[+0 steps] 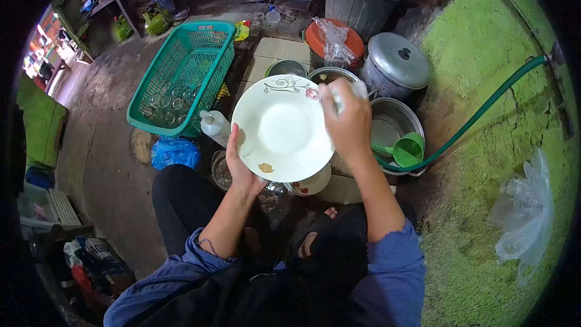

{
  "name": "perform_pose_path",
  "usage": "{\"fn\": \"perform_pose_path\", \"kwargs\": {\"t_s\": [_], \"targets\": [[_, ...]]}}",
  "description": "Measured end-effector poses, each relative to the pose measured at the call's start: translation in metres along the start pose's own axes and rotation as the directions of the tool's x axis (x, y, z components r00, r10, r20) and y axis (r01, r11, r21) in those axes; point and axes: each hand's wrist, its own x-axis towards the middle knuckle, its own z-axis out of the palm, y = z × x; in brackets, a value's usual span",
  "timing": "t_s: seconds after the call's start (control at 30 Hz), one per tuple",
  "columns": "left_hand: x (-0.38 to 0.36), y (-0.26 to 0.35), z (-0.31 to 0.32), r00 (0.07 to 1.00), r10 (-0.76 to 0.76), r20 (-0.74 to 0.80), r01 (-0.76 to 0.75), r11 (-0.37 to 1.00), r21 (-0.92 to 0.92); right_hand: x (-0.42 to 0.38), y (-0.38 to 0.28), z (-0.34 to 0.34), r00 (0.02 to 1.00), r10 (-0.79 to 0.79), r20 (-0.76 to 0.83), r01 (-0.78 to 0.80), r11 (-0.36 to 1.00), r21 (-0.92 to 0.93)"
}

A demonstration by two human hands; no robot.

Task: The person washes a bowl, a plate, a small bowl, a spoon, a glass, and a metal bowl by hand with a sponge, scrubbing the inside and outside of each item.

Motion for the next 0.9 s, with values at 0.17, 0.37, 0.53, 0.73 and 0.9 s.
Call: {"fn": "perform_pose_path", "kwargs": {"t_s": [0.17,0.37,0.53,0.73,0.9], "targets": [[0.003,0.001,-0.003,0.997,0.059,0.05,-0.058,0.998,-0.034,-0.041,-0.02,0.038,0.891,-0.138,0.432,0.021,0.964,0.264],[0.0,-0.013,-0.003,0.996,-0.004,0.091,0.008,0.999,-0.046,-0.042,-0.009,0.066,0.824,-0.322,0.467,0.49,0.818,-0.302],[-0.003,-0.027,0.002,0.995,-0.033,0.096,0.033,0.999,-0.003,-0.042,-0.002,0.096,0.942,-0.199,0.272,0.235,0.966,-0.104],[-0.001,-0.024,0.003,0.997,0.022,0.079,-0.022,1.0,0.002,-0.029,-0.001,0.063,0.821,-0.367,0.438,0.504,0.826,-0.252],[-0.002,-0.035,0.004,0.994,-0.026,0.104,0.024,0.999,0.024,-0.036,-0.003,0.083,0.966,-0.177,0.189,0.214,0.957,-0.195]]}}
